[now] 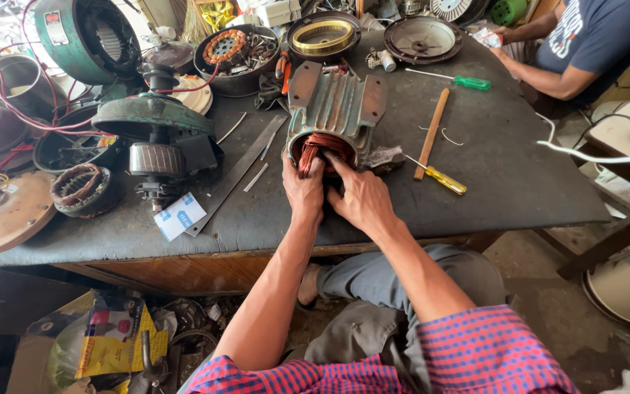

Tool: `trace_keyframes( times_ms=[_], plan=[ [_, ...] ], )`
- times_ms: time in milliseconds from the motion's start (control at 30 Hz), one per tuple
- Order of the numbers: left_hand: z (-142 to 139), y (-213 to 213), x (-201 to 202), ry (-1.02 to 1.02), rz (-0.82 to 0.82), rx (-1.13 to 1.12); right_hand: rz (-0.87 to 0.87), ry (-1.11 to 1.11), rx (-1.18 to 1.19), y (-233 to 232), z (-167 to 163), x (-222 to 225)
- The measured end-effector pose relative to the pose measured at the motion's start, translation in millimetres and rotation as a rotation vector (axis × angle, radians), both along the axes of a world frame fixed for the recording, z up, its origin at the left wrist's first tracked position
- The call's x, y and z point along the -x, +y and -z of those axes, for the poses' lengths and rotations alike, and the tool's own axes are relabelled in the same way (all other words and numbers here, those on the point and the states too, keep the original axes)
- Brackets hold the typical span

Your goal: The person uses a screwdriver and a wooden stick to adjust and press down copper windings inside an electric motor stator. They repeatedly probe the coils, reposition the stator, and use both tools to compact the windings within the housing.

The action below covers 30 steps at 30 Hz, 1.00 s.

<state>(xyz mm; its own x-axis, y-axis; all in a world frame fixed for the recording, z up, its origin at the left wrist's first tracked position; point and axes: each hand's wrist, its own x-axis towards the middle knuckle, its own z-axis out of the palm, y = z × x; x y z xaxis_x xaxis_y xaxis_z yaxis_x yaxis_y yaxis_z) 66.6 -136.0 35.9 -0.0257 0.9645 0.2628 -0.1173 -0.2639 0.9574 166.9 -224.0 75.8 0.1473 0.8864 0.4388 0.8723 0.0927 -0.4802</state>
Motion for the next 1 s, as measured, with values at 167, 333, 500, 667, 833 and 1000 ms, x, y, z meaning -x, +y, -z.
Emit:
trace_keyframes(
  times_ms=[167,333,500,667,833,1000],
  plan=[
    [0.1,1.0,-3.5,-0.107,0.029,-0.1,0.054,-0.064,-0.031,1.8,3.0,3.9],
    [-0.4,0.1,-1.8,-0.115,0.052,-0.004,0.088,-0.098,-0.041,3.7,6.4,6.7],
    [-0.3,-0.5,-1.5,-0.084,0.049,-0.019,0.15,-0.137,0.021,4.0,9.1,9.7],
    [-0.2,-1.7,-0.9,-0.089,0.058,-0.059,0.182,-0.146,0.085,7.8,9.4,9.6],
    [-2.0,-1.7,-0.3,0.017,0.006,-0.022,0.118,-0.082,-0.028,5.0,7.9,4.0],
    [0.4,-2.5,-3.7,0.001,-0.027,-0.042,0.097,0.07,-0.047,-4.3,5.6,7.4]
  ],
)
